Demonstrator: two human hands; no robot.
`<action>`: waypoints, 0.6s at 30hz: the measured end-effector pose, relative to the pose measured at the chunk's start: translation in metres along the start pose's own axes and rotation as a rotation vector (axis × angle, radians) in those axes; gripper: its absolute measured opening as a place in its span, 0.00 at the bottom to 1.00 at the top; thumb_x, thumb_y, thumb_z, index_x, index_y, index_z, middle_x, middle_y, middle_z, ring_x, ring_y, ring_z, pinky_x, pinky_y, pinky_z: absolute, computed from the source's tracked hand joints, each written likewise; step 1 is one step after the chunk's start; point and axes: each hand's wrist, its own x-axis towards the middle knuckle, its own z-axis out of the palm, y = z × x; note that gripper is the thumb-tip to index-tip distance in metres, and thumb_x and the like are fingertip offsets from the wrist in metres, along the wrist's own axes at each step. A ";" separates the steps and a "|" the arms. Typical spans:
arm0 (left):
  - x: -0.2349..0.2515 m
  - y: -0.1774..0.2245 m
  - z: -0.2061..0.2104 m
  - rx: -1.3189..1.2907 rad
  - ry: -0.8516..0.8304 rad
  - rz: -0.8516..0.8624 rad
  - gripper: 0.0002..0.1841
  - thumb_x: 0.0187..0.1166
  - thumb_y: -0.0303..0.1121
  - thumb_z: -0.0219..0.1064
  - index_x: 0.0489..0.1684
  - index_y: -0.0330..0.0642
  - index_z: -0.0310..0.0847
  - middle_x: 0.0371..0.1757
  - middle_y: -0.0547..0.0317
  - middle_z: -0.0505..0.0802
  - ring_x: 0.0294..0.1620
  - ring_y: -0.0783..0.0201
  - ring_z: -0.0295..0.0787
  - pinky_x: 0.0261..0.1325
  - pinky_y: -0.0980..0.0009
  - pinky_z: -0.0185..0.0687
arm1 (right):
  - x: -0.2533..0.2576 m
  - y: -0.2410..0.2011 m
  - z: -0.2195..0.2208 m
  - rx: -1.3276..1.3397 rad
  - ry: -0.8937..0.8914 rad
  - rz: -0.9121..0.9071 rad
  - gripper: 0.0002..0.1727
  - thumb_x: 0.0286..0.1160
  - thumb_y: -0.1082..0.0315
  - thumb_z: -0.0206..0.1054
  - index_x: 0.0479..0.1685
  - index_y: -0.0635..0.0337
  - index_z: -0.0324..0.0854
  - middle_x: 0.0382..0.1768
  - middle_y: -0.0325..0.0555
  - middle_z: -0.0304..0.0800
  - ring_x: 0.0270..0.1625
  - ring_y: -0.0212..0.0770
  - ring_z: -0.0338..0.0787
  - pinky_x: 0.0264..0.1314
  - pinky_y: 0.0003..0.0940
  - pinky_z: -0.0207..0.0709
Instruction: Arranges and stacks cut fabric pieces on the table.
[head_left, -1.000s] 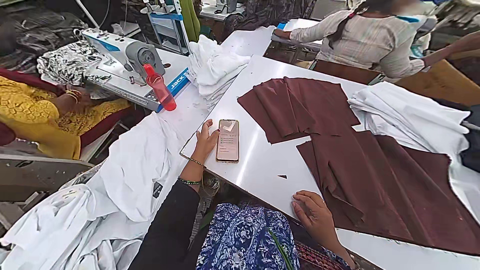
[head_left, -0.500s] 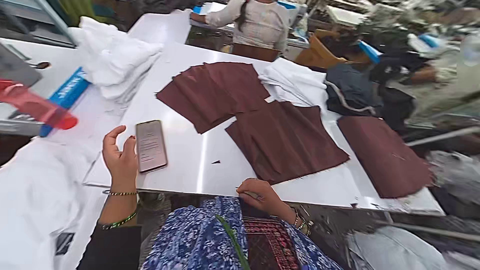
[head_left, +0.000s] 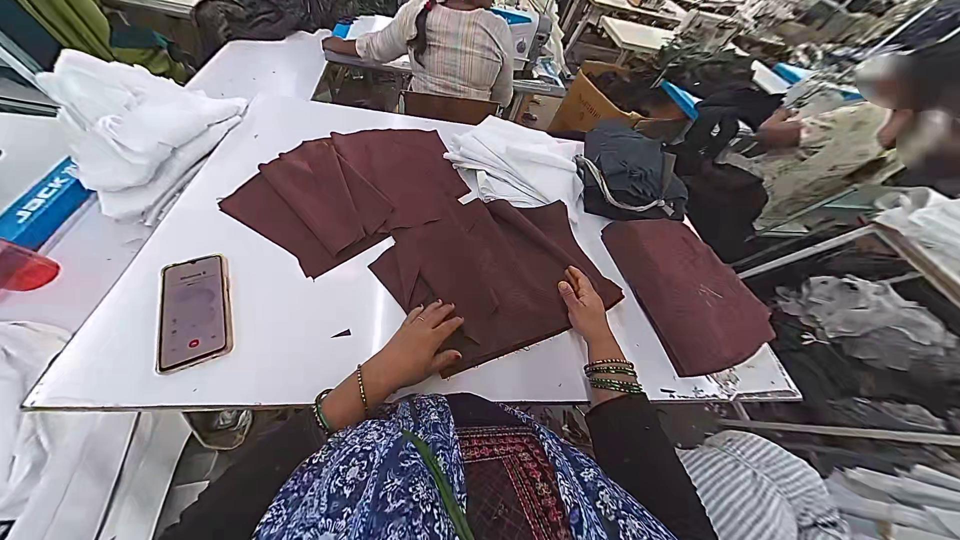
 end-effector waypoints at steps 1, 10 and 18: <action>-0.001 -0.006 0.005 0.023 0.077 -0.046 0.31 0.84 0.47 0.64 0.82 0.36 0.73 0.87 0.35 0.71 0.91 0.33 0.58 0.88 0.32 0.46 | 0.005 0.003 -0.002 -0.026 -0.007 -0.005 0.32 0.91 0.66 0.52 0.87 0.78 0.53 0.86 0.71 0.62 0.90 0.53 0.63 0.92 0.37 0.52; -0.030 -0.010 0.025 0.145 0.447 -0.363 0.34 0.84 0.56 0.55 0.77 0.37 0.78 0.86 0.36 0.73 0.89 0.26 0.57 0.84 0.24 0.43 | -0.020 -0.042 0.038 -0.053 0.030 -0.338 0.21 0.83 0.66 0.59 0.63 0.76 0.83 0.62 0.68 0.88 0.67 0.55 0.88 0.73 0.45 0.77; -0.023 -0.014 -0.006 0.079 0.324 -0.613 0.40 0.84 0.59 0.56 0.90 0.41 0.62 0.94 0.34 0.55 0.95 0.31 0.37 0.89 0.29 0.26 | -0.024 -0.064 0.098 -0.078 -0.200 -0.458 0.32 0.78 0.50 0.62 0.69 0.71 0.81 0.66 0.63 0.87 0.72 0.64 0.83 0.77 0.68 0.64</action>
